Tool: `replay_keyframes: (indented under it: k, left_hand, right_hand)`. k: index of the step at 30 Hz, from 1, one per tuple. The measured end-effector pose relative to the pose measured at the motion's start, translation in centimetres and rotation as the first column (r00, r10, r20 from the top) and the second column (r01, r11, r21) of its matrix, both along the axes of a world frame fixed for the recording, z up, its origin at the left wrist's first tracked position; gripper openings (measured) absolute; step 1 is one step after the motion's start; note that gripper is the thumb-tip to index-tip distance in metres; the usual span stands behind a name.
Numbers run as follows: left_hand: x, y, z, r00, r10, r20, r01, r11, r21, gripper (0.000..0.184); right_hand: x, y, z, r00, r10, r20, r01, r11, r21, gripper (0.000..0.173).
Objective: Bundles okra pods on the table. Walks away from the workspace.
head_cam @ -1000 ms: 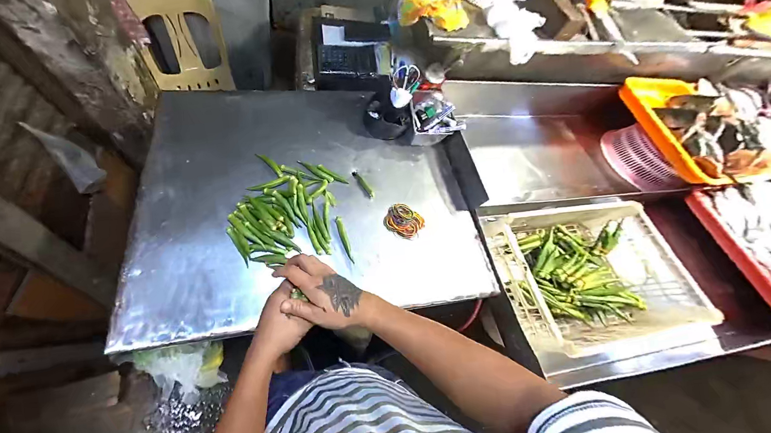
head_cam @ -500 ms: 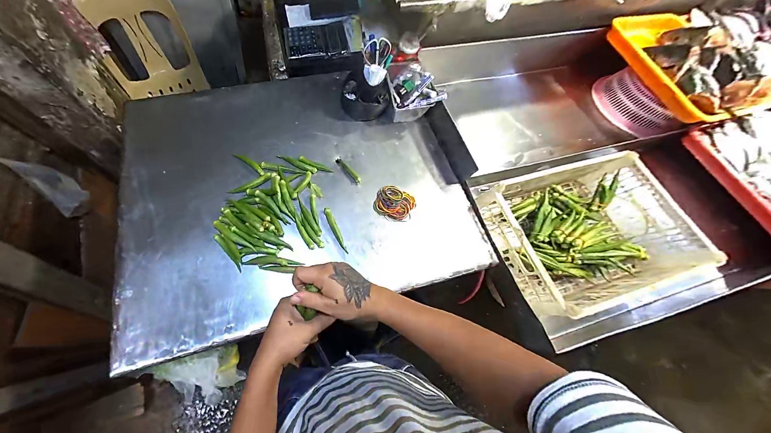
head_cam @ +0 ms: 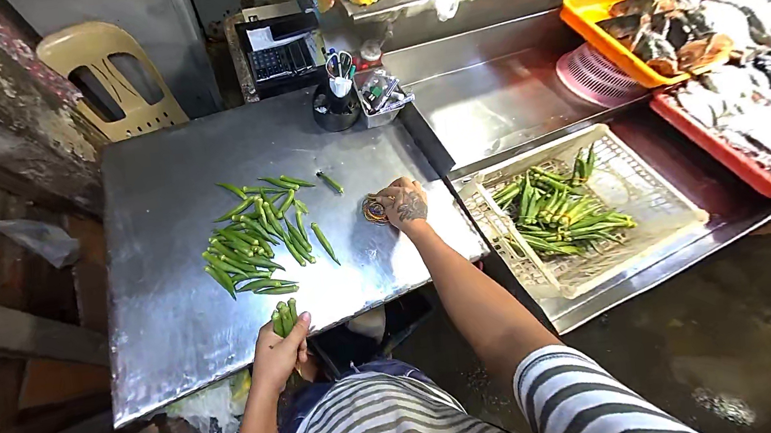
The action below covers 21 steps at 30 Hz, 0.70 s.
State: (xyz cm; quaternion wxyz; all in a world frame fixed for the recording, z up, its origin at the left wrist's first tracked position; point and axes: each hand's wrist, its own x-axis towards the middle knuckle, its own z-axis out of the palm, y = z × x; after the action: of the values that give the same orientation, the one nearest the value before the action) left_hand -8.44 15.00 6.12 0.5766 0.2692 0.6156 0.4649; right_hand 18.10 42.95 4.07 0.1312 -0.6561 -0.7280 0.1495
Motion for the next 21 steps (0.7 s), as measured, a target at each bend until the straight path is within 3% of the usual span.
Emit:
replay_keyframes:
  k: [4, 8, 12, 15, 18, 21]
  left_hand:
    - [0.0, 0.8, -0.2, 1.0, -0.024, 0.018, 0.024, 1.0, 0.016, 0.023]
    - [0.5, 1.9, 0.1, 0.998, -0.058, 0.031, 0.057, 0.998, 0.02, 0.023]
    - [0.8, 2.8, 0.6, 0.994, -0.098, 0.046, 0.095, 0.994, 0.049, 0.022]
    - [0.9, 3.1, 0.7, 0.993, -0.107, 0.044, 0.104, 0.993, 0.056, 0.022]
    - [0.8, 3.3, 0.7, 0.993, -0.116, -0.008, 0.116, 0.992, 0.041, 0.023]
    - [0.6, 3.2, 0.6, 0.993, -0.114, -0.033, 0.115, 0.993, 0.012, 0.025]
  right_hand:
    - [0.4, -0.2, 1.9, 0.979, 0.025, -0.204, -0.005, 0.995, 0.098, 0.018]
    - [1.5, 0.3, 1.7, 0.97, 0.108, -0.217, -0.077, 0.986, 0.145, 0.022]
    - [1.7, 0.6, 2.2, 0.966, 0.101, -0.239, -0.091, 0.994, 0.055, 0.019]
    - [1.8, 0.2, 2.8, 0.938, 0.003, -0.347, -0.02, 0.999, -0.045, 0.02]
    - [1.6, -0.7, 3.0, 0.747, -0.122, -0.654, 0.054, 0.991, -0.123, 0.028]
    - [1.3, -2.6, 3.3, 0.534, -0.157, -0.831, 0.062, 0.987, -0.147, 0.045]
